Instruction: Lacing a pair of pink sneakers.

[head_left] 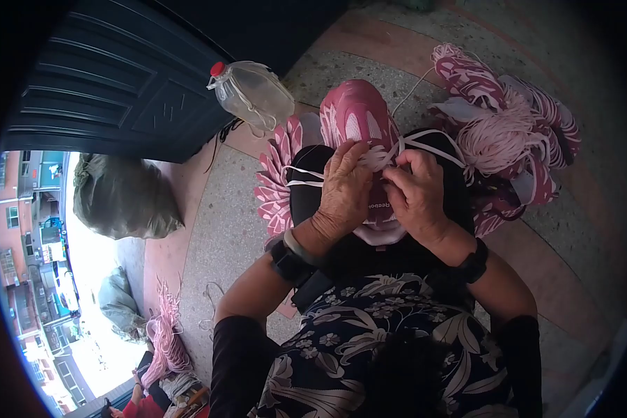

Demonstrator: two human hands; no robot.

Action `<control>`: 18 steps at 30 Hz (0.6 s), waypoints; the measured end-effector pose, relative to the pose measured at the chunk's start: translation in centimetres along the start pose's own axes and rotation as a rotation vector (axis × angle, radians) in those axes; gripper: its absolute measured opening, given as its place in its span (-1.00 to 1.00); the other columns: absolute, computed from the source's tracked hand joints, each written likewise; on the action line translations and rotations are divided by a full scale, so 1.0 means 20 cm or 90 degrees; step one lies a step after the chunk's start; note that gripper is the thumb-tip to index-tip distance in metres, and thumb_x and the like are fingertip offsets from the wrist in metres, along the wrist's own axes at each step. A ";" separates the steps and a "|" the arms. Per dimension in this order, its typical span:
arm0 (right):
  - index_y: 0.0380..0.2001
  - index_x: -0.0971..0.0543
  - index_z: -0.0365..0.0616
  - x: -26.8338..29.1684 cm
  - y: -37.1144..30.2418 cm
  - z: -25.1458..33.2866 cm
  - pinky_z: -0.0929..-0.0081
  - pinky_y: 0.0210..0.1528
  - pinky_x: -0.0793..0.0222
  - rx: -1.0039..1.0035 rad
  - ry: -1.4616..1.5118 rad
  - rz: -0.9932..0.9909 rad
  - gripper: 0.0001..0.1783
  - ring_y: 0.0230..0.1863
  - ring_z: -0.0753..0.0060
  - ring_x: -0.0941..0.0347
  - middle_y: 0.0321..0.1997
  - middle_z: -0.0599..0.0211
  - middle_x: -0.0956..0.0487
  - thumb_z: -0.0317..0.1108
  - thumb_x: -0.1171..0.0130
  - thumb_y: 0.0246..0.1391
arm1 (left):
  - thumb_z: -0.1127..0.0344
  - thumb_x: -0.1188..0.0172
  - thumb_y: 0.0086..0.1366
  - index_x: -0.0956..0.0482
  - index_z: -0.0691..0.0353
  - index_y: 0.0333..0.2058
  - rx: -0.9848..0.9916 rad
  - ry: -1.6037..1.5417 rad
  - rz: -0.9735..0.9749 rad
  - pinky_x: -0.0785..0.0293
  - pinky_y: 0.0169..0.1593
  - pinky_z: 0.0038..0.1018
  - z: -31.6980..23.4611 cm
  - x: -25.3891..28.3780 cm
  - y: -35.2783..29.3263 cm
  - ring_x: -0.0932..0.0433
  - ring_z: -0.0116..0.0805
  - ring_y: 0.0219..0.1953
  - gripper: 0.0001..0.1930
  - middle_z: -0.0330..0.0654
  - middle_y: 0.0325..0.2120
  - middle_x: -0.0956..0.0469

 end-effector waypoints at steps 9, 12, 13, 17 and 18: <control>-0.55 -0.43 -0.15 -0.08 0.03 0.02 0.25 -0.24 -0.19 0.003 -0.068 0.012 -0.84 -0.22 0.20 -0.31 -0.29 0.32 -0.34 -0.54 -0.16 -0.32 | 0.46 -0.09 -0.03 -0.47 0.26 -0.48 0.001 0.025 -0.023 -0.12 0.11 -0.10 0.01 0.02 -0.01 -0.22 0.04 0.10 -0.92 0.00 0.00 -0.31; -0.55 -0.37 -0.21 -0.03 0.04 0.03 0.22 -0.17 -0.20 0.017 0.013 0.054 -0.86 -0.18 0.11 -0.32 -0.23 0.21 -0.36 -0.57 -0.10 -0.27 | 0.45 -0.13 -0.07 -0.48 0.26 -0.46 -0.007 -0.001 -0.038 -0.13 0.10 -0.11 -0.03 0.09 -0.02 -0.25 0.02 0.09 -0.88 -0.01 -0.02 -0.33; -0.54 -0.35 -0.23 0.04 0.02 0.05 0.22 -0.13 -0.21 0.038 -0.017 0.053 -0.87 -0.15 0.06 -0.32 -0.19 0.13 -0.36 -0.58 -0.07 -0.24 | 0.45 -0.15 -0.08 -0.48 0.26 -0.45 -0.010 -0.004 -0.052 -0.15 0.08 -0.12 -0.06 0.14 -0.03 -0.27 0.01 0.07 -0.86 -0.02 -0.04 -0.35; -0.49 -0.27 -0.27 0.38 -0.14 -0.26 0.31 -0.05 -0.23 -0.059 -0.078 0.080 -0.90 -0.09 -0.01 -0.31 -0.04 -0.07 -0.29 -0.47 0.08 0.04 | 0.45 -0.16 -0.07 -0.49 0.25 -0.42 0.057 -0.037 -0.128 -0.18 0.06 -0.17 0.06 0.30 -0.10 -0.35 0.00 -0.01 -0.84 -0.04 -0.12 -0.42; -0.46 -0.28 -0.27 0.48 -0.25 -0.47 0.34 -0.06 -0.23 -0.125 -0.086 0.074 -0.87 -0.10 0.04 -0.31 -0.05 -0.05 -0.30 -0.42 0.10 0.09 | 0.45 -0.13 0.01 -0.49 0.27 -0.40 0.077 -0.023 -0.135 -0.24 0.01 -0.24 0.12 0.33 -0.11 -0.40 -0.03 -0.08 -0.87 -0.04 -0.19 -0.46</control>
Point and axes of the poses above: each hand's wrist, its own y-axis towards the middle knuckle, its own x-axis out of the back of the hand, z = x × y, the point moved 10 cm from there along y, towards the middle knuckle
